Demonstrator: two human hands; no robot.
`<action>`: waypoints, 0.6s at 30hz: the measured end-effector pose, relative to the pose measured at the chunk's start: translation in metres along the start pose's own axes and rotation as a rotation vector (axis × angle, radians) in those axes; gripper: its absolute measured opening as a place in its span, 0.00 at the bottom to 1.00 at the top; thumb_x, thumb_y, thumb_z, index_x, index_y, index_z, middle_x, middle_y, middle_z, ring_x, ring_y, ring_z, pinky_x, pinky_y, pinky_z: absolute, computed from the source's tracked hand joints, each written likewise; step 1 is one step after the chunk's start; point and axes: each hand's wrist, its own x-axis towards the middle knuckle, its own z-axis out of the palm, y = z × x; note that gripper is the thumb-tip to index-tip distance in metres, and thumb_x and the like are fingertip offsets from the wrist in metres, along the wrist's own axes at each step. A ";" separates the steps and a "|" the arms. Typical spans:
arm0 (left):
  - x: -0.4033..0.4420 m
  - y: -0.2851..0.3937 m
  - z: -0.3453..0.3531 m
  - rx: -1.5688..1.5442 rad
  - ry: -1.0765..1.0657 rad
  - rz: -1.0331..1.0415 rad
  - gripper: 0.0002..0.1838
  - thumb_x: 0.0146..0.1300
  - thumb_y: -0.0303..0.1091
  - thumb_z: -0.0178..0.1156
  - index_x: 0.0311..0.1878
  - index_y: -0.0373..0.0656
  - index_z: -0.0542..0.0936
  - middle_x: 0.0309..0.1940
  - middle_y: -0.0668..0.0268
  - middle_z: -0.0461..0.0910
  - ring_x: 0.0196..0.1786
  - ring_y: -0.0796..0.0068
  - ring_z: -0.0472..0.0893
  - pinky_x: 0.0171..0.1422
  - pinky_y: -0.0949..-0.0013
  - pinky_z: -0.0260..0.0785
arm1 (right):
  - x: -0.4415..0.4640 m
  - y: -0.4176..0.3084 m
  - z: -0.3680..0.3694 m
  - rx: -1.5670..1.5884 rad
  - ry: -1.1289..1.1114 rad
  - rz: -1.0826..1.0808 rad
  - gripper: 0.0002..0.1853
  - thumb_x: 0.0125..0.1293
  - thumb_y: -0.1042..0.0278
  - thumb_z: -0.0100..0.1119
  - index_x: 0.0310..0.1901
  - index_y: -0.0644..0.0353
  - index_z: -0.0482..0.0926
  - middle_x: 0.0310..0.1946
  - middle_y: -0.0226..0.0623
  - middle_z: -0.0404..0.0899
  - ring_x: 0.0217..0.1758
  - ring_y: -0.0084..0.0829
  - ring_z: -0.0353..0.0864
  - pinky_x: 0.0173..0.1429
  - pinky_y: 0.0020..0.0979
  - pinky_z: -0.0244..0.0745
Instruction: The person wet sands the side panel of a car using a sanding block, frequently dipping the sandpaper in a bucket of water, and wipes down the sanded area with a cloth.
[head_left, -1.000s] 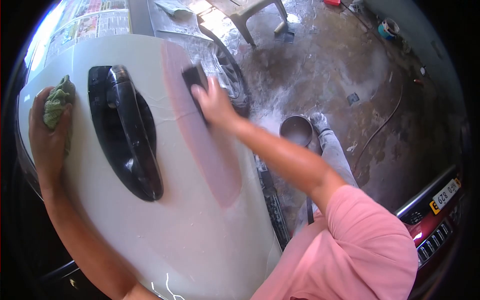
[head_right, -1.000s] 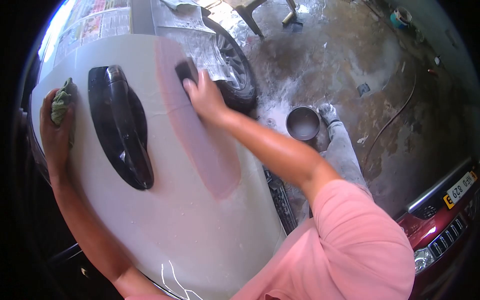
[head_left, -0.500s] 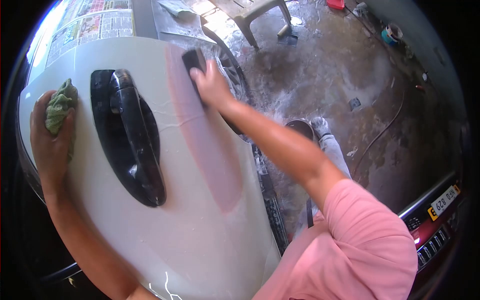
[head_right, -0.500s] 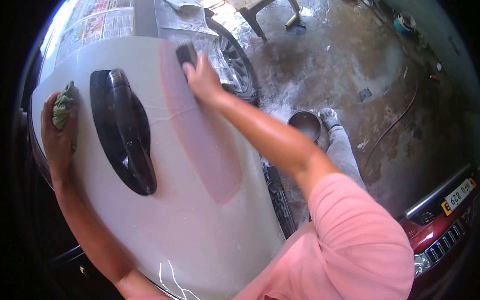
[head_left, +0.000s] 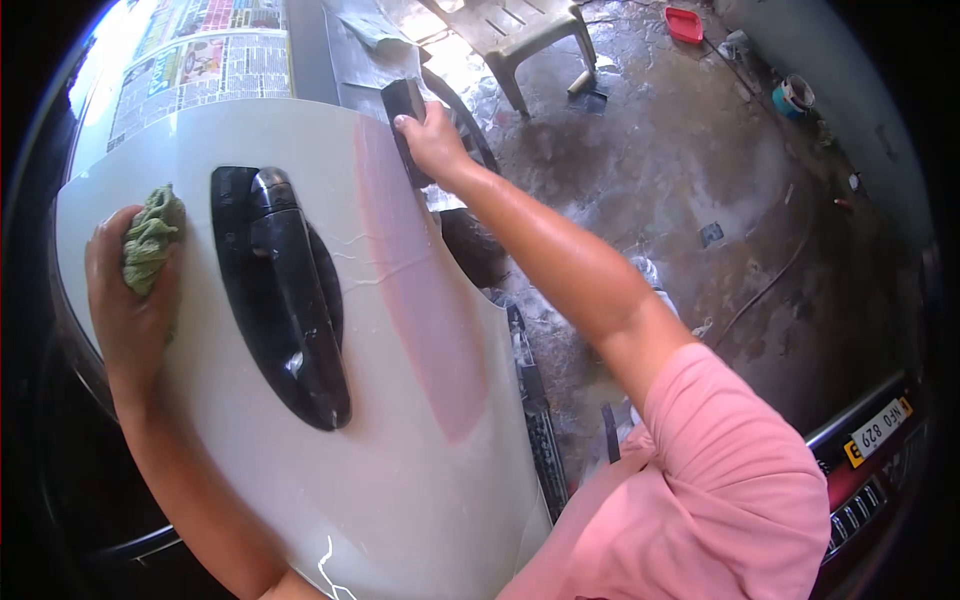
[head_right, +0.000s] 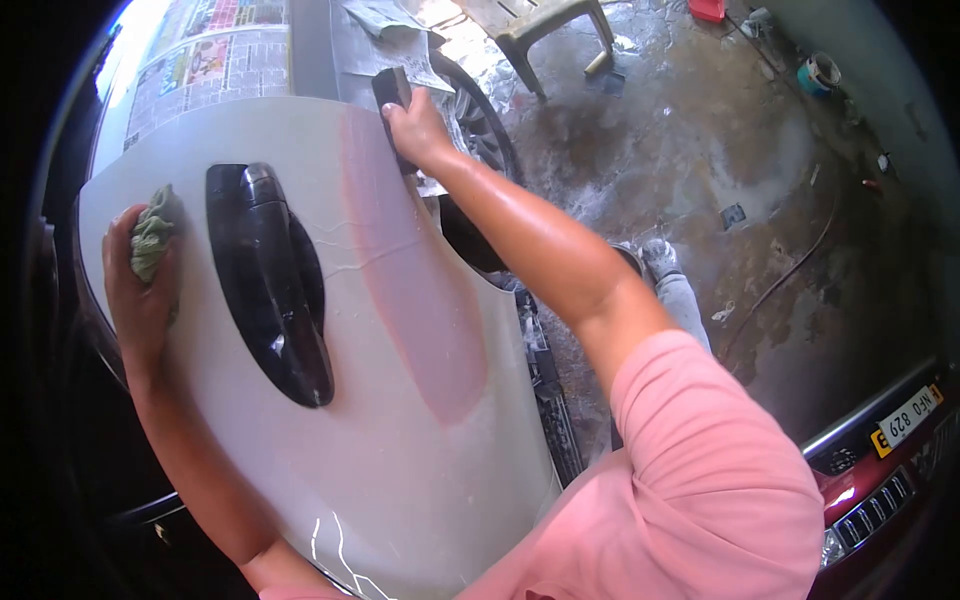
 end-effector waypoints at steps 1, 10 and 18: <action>0.002 0.002 -0.001 0.019 0.005 0.043 0.21 0.64 0.26 0.66 0.60 0.42 0.76 0.52 0.56 0.79 0.57 0.55 0.79 0.63 0.58 0.71 | -0.002 -0.007 -0.008 0.029 -0.010 0.034 0.23 0.70 0.58 0.60 0.53 0.72 0.71 0.42 0.56 0.81 0.46 0.48 0.83 0.50 0.46 0.76; -0.001 -0.001 -0.001 0.013 0.163 0.083 0.25 0.56 0.32 0.75 0.56 0.37 0.78 0.48 0.51 0.81 0.54 0.48 0.79 0.60 0.54 0.72 | -0.179 -0.071 -0.197 0.289 -0.049 0.417 0.17 0.75 0.63 0.59 0.57 0.67 0.75 0.44 0.37 0.83 0.43 0.26 0.83 0.49 0.33 0.79; -0.021 0.115 0.045 -1.023 0.613 -0.530 0.21 0.73 0.49 0.64 0.50 0.38 0.77 0.43 0.63 0.79 0.48 0.72 0.78 0.55 0.65 0.71 | -0.214 -0.106 -0.438 -0.385 0.137 0.092 0.18 0.69 0.61 0.67 0.52 0.66 0.77 0.41 0.35 0.81 0.44 0.25 0.77 0.49 0.32 0.74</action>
